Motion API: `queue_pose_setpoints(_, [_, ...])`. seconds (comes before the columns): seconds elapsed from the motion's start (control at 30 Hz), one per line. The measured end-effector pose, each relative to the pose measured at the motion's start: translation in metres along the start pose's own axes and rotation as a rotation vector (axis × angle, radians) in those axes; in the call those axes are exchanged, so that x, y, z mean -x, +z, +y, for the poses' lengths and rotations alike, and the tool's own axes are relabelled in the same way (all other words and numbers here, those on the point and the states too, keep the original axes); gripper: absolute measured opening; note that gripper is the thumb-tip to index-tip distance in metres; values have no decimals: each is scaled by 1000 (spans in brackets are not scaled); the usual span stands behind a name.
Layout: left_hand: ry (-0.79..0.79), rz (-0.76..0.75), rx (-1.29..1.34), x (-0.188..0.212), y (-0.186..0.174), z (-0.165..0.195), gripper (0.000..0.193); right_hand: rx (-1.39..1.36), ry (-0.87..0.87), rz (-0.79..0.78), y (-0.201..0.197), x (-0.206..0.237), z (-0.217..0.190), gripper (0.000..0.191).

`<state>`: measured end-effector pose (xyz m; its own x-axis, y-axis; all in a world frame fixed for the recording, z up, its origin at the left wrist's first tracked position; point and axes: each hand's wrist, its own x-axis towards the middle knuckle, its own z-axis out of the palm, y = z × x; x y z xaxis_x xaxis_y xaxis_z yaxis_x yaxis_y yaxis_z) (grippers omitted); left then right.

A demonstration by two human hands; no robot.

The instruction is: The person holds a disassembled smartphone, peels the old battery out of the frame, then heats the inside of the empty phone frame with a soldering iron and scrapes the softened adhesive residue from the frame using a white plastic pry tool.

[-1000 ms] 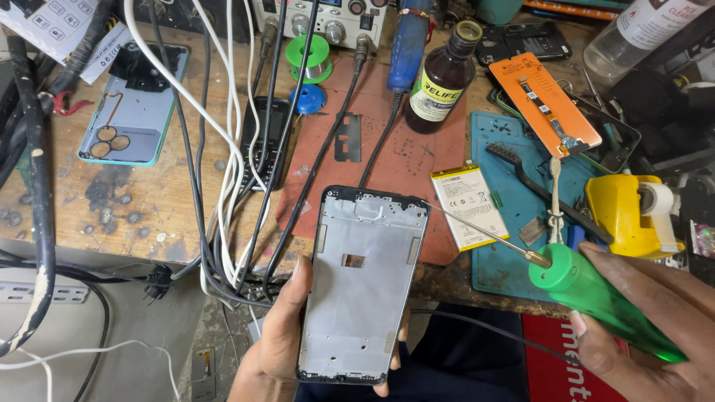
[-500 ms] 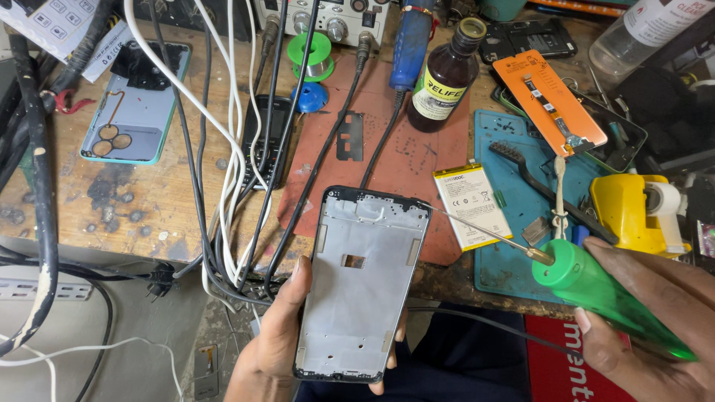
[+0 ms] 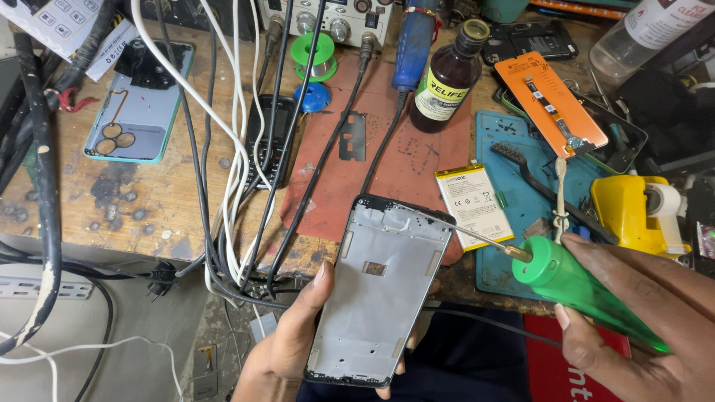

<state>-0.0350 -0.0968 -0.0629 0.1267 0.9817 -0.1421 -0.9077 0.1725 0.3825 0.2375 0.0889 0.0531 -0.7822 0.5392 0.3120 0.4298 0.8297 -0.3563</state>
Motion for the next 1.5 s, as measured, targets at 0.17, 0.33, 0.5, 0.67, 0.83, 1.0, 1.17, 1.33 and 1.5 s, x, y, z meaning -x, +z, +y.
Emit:
queue_pose_setpoints(0.17, [-16, 36, -79, 1, 0, -2, 93, 13, 31, -16, 1, -5, -8, 63])
queue_pose_setpoints(0.33, [-8, 23, -64, 1, 0, -2, 93, 71, -7, -54, 2, 2, 2, 64])
queue_pose_setpoints(0.5, [115, -12, 19, 10, -2, 8, 102, 18, 60, -55, -1, 6, 5, 65])
queue_pose_setpoints(0.67, [376, -76, 84, 22, 5, 13, 100, -338, 225, -45, 11, -4, -21, 61])
queue_pose_setpoints(0.83, [497, -77, 138, 27, 16, 3, 104, -458, 534, -141, 78, -38, -54, 68])
queue_pose_setpoints(1.0, [581, -4, 205, 27, 22, -9, 105, -356, 301, 99, 128, -106, -86, 52])
queue_pose_setpoints(1.17, [471, -113, 317, 30, 15, -6, 103, -127, 181, 219, 131, -171, -124, 34])
queue_pose_setpoints(1.33, [350, -131, 122, 27, 6, 5, 114, -128, 60, 333, 120, -157, -120, 37])
queue_pose_setpoints(1.5, [102, -164, 26, 19, 9, 9, 118, -23, 300, 428, 87, -70, -59, 28])
